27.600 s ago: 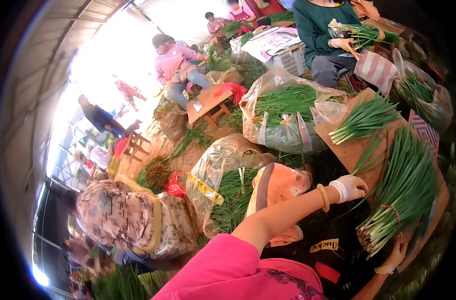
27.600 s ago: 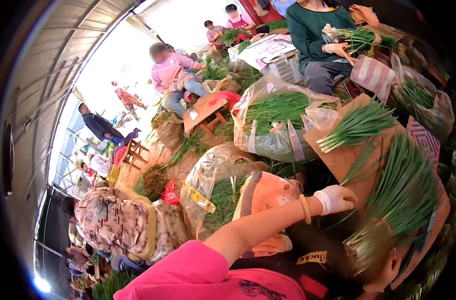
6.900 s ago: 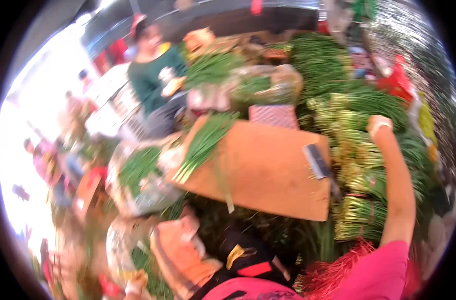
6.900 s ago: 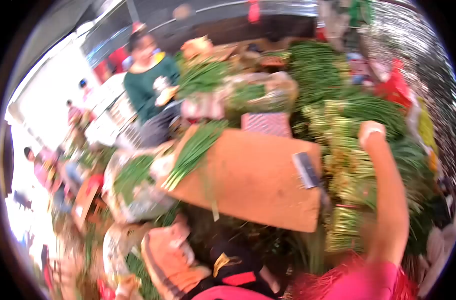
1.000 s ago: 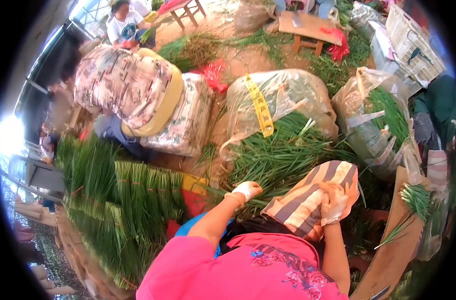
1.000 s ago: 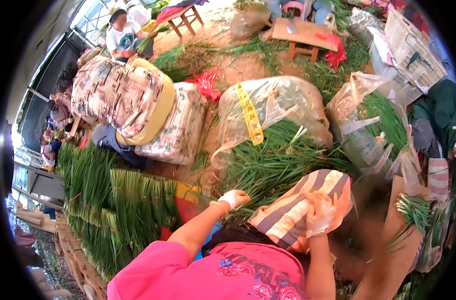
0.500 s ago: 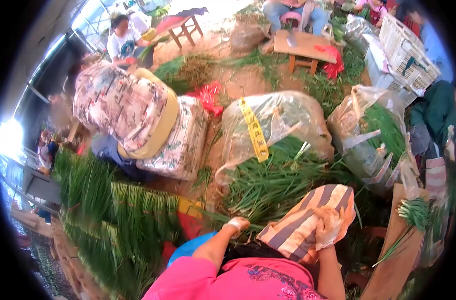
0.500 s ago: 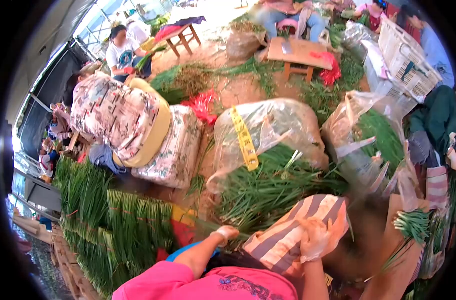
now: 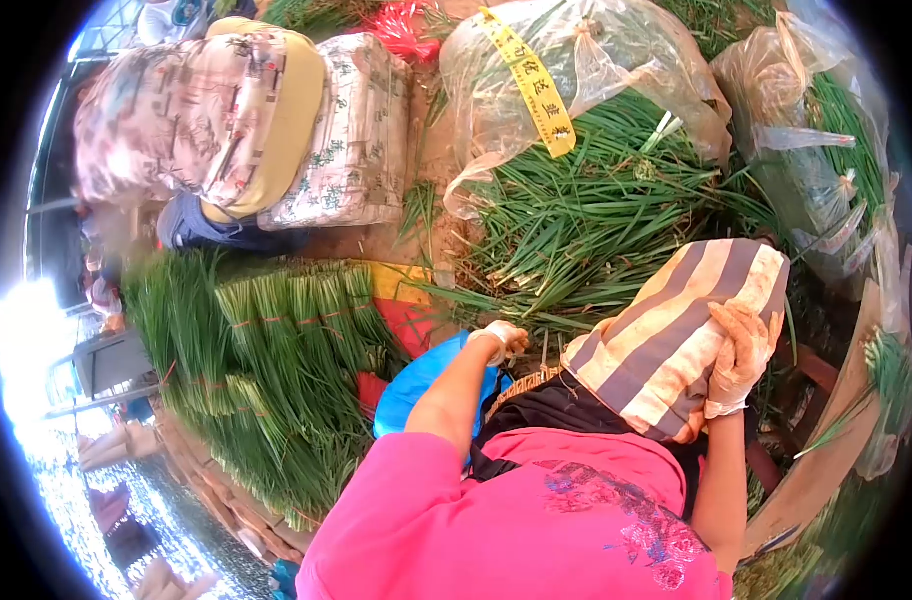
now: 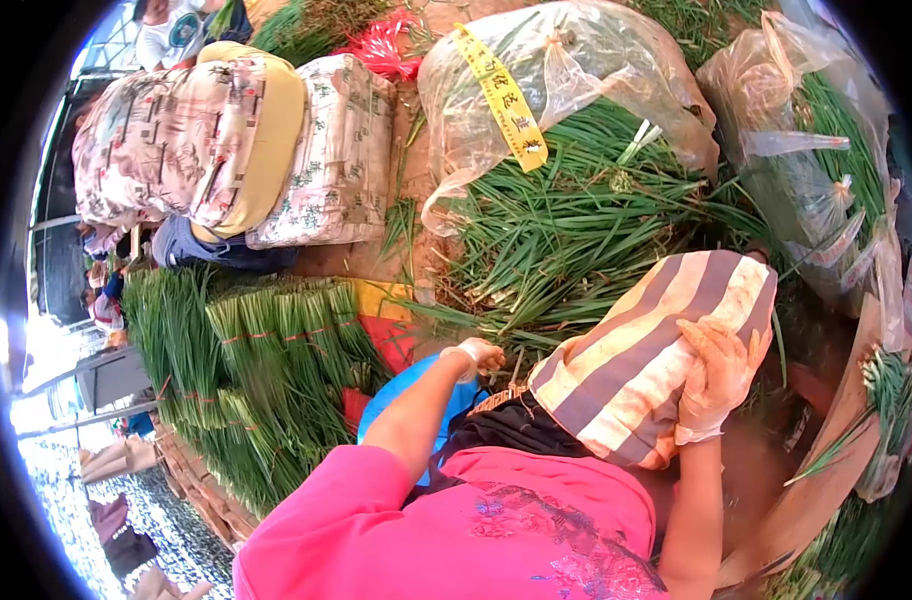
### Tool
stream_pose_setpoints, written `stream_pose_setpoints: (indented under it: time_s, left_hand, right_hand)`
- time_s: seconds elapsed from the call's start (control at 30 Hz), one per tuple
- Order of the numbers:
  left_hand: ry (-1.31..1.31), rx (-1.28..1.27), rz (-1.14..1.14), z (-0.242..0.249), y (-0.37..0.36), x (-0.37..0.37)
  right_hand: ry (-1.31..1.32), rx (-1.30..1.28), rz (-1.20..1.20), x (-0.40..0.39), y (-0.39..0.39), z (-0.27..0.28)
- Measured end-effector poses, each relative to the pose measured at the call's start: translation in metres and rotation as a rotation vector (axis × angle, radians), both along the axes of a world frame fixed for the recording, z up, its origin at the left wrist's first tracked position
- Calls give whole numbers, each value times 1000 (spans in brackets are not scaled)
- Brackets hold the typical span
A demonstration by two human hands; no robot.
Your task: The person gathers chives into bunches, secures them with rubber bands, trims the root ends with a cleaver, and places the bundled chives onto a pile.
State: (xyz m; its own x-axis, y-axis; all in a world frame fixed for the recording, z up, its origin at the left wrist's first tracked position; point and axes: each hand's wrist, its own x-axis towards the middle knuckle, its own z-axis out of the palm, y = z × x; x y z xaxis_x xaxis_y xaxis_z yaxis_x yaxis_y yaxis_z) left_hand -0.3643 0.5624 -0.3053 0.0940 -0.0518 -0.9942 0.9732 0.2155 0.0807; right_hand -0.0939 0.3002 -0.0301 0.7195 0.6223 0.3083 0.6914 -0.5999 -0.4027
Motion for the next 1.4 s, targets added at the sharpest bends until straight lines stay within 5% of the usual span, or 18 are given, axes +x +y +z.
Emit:
stream_pose_setpoints:
  time_s: [0.1,0.47,0.57,0.97,1.03,1.1,1.17,1.23,1.27,1.4]
  left_hand:
    - [58,-1,70,1,-10,2]
    - [244,-106,1227,-40,-23,-16]
    - [178,-203,1563,-89,-36,-1]
    - [267,-156,2048,-152,-54,14]
    - [345,-252,2400,-185,-56,0]
    - [554,-459,3026,-206,-48,-8]
    - [498,-468,2780,-208,-43,0]
    - [248,-178,2023,-164,-39,28]
    - [195,-123,1872,-147,-36,40]
    - [69,-47,1708,-124,-32,66]
  right_hand:
    - [4,-13,-16,-1,6,1]
    - [28,-71,-20,2,10,0]
    - [47,-90,-30,3,13,2]
    - [76,-110,-51,5,20,3]
    - [70,-118,-47,5,19,4]
    - [66,-120,-48,6,18,6]
    - [77,-125,-62,4,17,6]
    - [77,-133,-70,3,17,7]
    - [77,-135,-73,4,18,6]
    - [49,-106,-71,3,19,6]
